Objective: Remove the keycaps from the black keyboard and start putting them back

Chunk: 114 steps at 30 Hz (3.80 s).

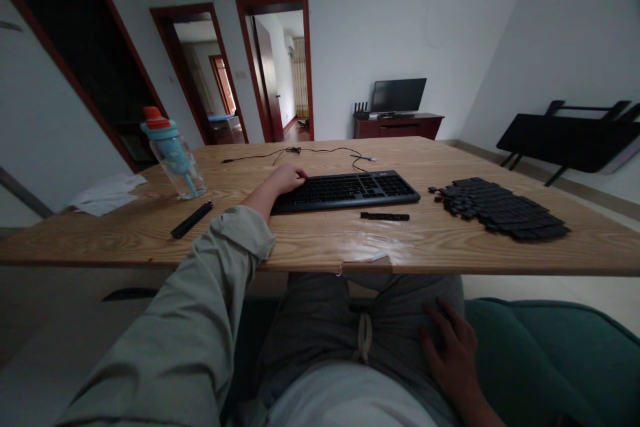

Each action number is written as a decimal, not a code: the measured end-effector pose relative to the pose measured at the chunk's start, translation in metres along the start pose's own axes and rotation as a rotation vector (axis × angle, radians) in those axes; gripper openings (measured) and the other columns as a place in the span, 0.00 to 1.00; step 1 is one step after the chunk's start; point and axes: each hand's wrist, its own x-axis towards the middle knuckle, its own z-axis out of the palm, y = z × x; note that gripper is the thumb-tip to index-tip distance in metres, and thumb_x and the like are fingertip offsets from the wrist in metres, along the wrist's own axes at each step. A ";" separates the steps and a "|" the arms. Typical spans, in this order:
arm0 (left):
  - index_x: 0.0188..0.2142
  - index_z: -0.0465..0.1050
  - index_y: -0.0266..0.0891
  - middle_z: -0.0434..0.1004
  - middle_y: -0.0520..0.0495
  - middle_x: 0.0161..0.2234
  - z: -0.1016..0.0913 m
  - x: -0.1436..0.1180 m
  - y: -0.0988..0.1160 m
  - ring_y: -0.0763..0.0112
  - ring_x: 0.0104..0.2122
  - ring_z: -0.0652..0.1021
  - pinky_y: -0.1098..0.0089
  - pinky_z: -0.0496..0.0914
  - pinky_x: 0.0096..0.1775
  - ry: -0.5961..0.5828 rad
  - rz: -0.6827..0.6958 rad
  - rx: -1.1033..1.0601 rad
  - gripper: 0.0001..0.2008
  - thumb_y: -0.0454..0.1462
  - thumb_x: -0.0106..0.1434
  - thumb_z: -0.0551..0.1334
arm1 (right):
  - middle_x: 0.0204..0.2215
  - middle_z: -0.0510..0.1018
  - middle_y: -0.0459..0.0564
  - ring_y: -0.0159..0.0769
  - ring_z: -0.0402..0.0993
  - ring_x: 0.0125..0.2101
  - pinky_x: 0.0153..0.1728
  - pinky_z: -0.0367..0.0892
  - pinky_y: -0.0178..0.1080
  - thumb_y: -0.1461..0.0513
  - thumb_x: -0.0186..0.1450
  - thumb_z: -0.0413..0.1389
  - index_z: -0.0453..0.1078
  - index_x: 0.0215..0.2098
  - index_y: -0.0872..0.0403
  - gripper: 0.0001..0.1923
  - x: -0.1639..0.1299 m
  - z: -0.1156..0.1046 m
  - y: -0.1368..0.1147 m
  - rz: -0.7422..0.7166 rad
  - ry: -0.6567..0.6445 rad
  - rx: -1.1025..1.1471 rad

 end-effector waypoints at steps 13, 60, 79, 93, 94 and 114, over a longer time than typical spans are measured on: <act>0.41 0.83 0.37 0.82 0.39 0.38 0.005 -0.009 0.042 0.54 0.44 0.79 0.61 0.69 0.47 -0.092 -0.095 0.379 0.15 0.27 0.57 0.62 | 0.57 0.70 0.59 0.53 0.69 0.53 0.51 0.64 0.57 0.55 0.68 0.52 0.70 0.53 0.51 0.17 0.003 -0.001 -0.003 0.032 -0.002 0.018; 0.44 0.83 0.38 0.83 0.42 0.40 0.020 -0.041 0.134 0.64 0.41 0.79 0.67 0.71 0.47 -0.084 0.642 -0.072 0.13 0.38 0.63 0.63 | 0.58 0.69 0.58 0.53 0.69 0.53 0.50 0.66 0.57 0.56 0.67 0.53 0.68 0.54 0.50 0.18 -0.002 0.003 0.002 0.003 -0.002 0.010; 0.44 0.81 0.39 0.82 0.47 0.36 -0.009 -0.012 0.040 0.69 0.35 0.78 0.69 0.70 0.40 0.093 0.125 -0.134 0.13 0.40 0.64 0.62 | 0.58 0.69 0.58 0.53 0.69 0.53 0.51 0.65 0.58 0.56 0.68 0.52 0.67 0.55 0.49 0.18 -0.001 0.000 -0.001 0.039 -0.026 0.019; 0.39 0.83 0.40 0.83 0.46 0.36 -0.005 -0.002 0.011 0.66 0.35 0.79 0.67 0.72 0.41 0.046 -0.057 -0.022 0.09 0.35 0.60 0.64 | 0.58 0.69 0.58 0.53 0.69 0.53 0.51 0.65 0.58 0.56 0.68 0.52 0.68 0.54 0.50 0.18 -0.001 0.001 -0.001 0.041 -0.020 0.030; 0.39 0.83 0.40 0.83 0.46 0.36 -0.006 -0.003 0.010 0.65 0.36 0.79 0.67 0.72 0.42 0.049 -0.065 -0.018 0.09 0.35 0.61 0.65 | 0.58 0.69 0.58 0.53 0.69 0.53 0.51 0.65 0.58 0.56 0.68 0.52 0.68 0.54 0.49 0.18 -0.001 0.001 -0.001 0.036 -0.020 0.027; 0.46 0.82 0.40 0.84 0.46 0.43 -0.005 -0.001 0.002 0.65 0.40 0.81 0.67 0.75 0.47 0.053 -0.041 -0.103 0.14 0.36 0.60 0.65 | 0.57 0.69 0.58 0.53 0.69 0.53 0.51 0.65 0.57 0.56 0.68 0.53 0.68 0.54 0.50 0.18 -0.001 0.001 -0.001 0.039 -0.007 0.031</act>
